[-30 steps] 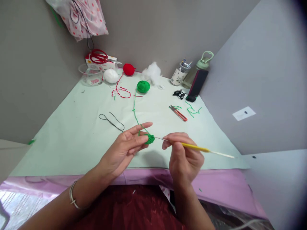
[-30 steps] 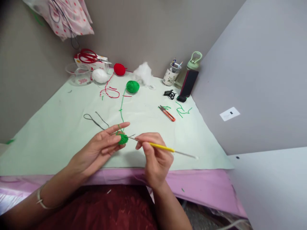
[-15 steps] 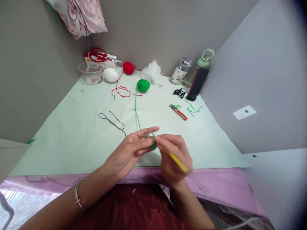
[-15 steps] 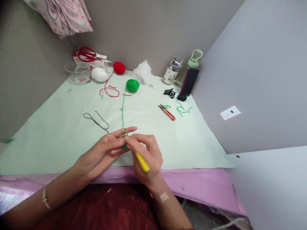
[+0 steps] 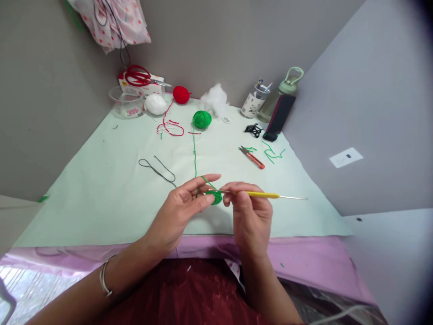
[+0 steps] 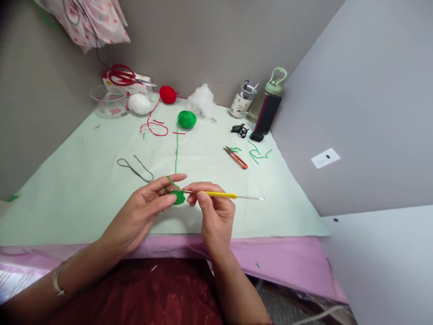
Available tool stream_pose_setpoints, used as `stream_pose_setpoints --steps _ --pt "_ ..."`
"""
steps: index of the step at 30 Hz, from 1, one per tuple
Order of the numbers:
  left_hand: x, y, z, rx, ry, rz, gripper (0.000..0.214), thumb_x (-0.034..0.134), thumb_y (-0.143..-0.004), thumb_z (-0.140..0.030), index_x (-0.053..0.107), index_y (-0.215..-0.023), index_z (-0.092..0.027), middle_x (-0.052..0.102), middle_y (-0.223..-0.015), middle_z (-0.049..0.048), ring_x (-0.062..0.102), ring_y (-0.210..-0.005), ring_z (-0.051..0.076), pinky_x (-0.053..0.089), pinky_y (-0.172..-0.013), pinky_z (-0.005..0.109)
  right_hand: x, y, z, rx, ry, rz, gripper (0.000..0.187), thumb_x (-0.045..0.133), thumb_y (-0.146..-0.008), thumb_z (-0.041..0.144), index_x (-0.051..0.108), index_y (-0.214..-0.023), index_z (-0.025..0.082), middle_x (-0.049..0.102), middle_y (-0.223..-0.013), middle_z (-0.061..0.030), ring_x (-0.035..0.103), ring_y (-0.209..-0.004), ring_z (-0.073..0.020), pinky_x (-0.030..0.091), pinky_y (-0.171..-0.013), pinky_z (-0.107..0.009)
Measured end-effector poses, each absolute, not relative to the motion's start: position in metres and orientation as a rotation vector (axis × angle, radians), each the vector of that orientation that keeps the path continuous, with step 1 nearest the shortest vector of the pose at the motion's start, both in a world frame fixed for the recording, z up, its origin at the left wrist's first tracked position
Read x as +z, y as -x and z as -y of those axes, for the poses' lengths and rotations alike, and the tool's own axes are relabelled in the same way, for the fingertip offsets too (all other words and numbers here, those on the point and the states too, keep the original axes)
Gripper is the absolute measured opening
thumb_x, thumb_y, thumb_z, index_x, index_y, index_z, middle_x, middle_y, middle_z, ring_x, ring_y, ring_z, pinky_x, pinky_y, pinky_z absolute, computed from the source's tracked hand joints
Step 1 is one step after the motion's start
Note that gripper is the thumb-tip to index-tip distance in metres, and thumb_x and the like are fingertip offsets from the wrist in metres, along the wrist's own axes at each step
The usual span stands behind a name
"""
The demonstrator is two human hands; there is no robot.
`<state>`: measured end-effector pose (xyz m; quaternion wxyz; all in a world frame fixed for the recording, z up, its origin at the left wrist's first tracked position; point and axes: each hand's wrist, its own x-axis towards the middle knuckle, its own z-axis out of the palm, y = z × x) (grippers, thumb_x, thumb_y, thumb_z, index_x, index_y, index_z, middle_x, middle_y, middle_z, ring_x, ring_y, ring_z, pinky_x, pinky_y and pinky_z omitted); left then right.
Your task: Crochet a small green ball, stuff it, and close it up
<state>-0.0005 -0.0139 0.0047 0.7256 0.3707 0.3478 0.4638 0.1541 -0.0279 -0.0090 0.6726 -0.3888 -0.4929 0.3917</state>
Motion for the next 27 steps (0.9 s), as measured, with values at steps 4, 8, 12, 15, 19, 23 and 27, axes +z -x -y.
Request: stream_pose_setpoints --steps 4,8,12,15,19,23,27 --pt "0.008 0.002 0.014 1.041 -0.824 -0.810 0.033 0.085 -0.083 -0.031 0.082 -0.116 -0.031 0.068 -0.095 0.0009 0.056 -0.099 0.017 0.043 -0.090 0.028 -0.008 -0.155 0.025 0.928 0.828 1.058 0.015 0.066 -0.099 0.032 0.076 -0.093 0.023 0.077 -0.090 -0.0026 0.065 -0.067 -0.0119 0.054 -0.065 -0.027" --pt "0.009 0.003 0.014 1.057 -0.849 -0.835 0.034 0.085 -0.081 -0.030 0.082 -0.115 -0.030 0.067 -0.095 0.0015 0.056 -0.099 0.018 0.044 -0.089 0.028 -0.006 -0.156 0.025 0.931 0.855 1.080 0.018 0.063 -0.101 0.034 0.073 -0.092 0.022 0.076 -0.088 -0.0030 0.065 -0.067 -0.0124 0.056 -0.066 -0.028" --pt "0.008 0.005 0.015 1.069 -0.928 -0.842 0.033 0.082 -0.085 -0.032 0.081 -0.117 -0.030 0.066 -0.096 0.0021 0.057 -0.096 0.018 0.045 -0.086 0.028 -0.006 -0.159 0.028 0.886 0.867 1.143 0.018 0.060 -0.103 0.032 0.072 -0.094 0.022 0.076 -0.089 -0.0033 0.067 -0.069 -0.0133 0.057 -0.067 -0.029" --pt "0.008 0.006 0.016 1.077 -1.035 -0.893 0.031 0.080 -0.087 -0.031 0.080 -0.118 -0.032 0.065 -0.091 0.0004 0.056 -0.090 0.016 0.043 -0.084 0.028 -0.007 -0.160 0.029 0.869 0.844 1.165 0.019 0.057 -0.105 0.029 0.074 -0.098 0.024 0.077 -0.093 -0.0024 0.067 -0.071 -0.0127 0.056 -0.068 -0.029" --pt "0.010 0.007 0.015 1.080 -1.123 -0.967 0.030 0.078 -0.088 -0.029 0.080 -0.118 -0.033 0.064 -0.088 -0.0007 0.054 -0.084 0.015 0.041 -0.083 0.029 -0.005 -0.159 0.030 0.779 0.853 1.242 0.019 0.056 -0.105 0.025 0.075 -0.101 0.024 0.076 -0.095 -0.0031 0.067 -0.074 -0.0132 0.056 -0.068 -0.030" --pt "0.012 0.006 0.014 1.095 -1.164 -1.008 0.030 0.078 -0.088 -0.028 0.080 -0.117 -0.032 0.065 -0.087 -0.0006 0.054 -0.080 0.015 0.042 -0.083 0.030 -0.001 -0.159 0.033 0.648 0.904 1.342 0.020 0.055 -0.104 0.020 0.074 -0.101 0.024 0.076 -0.095 -0.0036 0.068 -0.074 -0.0147 0.057 -0.067 -0.032" --pt "0.014 0.002 0.017 1.215 -1.266 -1.089 0.025 0.079 -0.085 -0.020 0.083 -0.107 -0.032 0.069 -0.089 -0.0005 0.052 -0.075 0.015 0.044 -0.084 0.031 -0.002 -0.160 0.037 0.391 0.916 1.553 0.023 0.054 -0.102 0.014 0.072 -0.109 0.026 0.077 -0.094 -0.0049 0.073 -0.088 -0.0206 0.061 -0.074 -0.038"
